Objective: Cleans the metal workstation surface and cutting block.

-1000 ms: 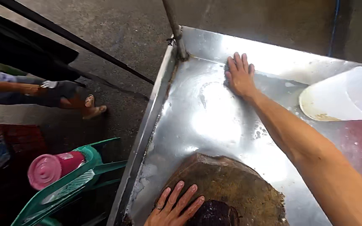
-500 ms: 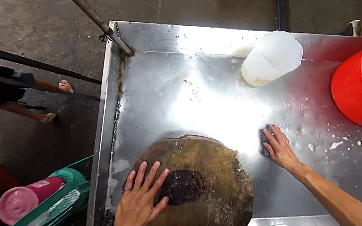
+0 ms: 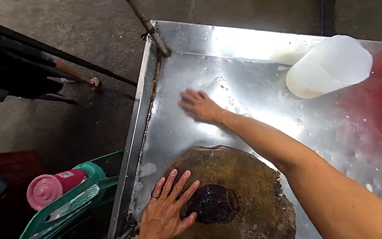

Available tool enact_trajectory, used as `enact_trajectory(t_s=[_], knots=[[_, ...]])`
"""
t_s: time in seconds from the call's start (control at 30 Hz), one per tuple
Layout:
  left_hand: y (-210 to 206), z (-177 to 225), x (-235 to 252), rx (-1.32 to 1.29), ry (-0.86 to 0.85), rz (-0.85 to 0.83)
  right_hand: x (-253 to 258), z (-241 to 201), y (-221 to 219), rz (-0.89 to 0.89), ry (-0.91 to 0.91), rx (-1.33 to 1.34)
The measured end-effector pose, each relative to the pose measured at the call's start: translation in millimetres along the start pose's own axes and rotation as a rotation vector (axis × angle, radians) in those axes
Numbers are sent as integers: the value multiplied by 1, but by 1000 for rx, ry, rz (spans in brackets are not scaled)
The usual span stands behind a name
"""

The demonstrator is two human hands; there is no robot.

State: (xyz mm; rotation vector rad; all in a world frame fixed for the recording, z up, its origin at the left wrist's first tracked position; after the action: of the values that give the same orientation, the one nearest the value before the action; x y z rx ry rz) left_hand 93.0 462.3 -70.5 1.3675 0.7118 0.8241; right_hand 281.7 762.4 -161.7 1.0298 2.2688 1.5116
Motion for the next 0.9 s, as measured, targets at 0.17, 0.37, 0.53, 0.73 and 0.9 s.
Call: enact_trajectory(t_s=[0.17, 0.37, 0.53, 0.73, 0.9], knots=[[-1, 0, -1, -1, -2, -11, -9, 94, 47, 184, -653, -151], [-4, -1, 0, 16, -18, -6, -206, 88, 88, 269, -850, -181], [1, 1, 5, 55, -25, -22, -437, -5, 71, 279, -934, -228], [13, 11, -6, -49, 77, 34, -552, -90, 130, 499, -1378, 8], [13, 26, -46, -29, 282, 37, -486, -117, 130, 457, -1142, 207]])
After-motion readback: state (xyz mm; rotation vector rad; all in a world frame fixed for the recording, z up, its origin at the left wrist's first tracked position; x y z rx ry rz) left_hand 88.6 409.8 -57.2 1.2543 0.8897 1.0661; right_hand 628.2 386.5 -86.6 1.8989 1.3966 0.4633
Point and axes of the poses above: each hand's wrist, its own x-axis towards the middle knuckle, its own y-axis out of the back of the hand, z = x × y, the point moved 2 cm from there along x, towards the middle knuckle, and after that the axes turned 2 degrees about x, right-handed, at the moved point
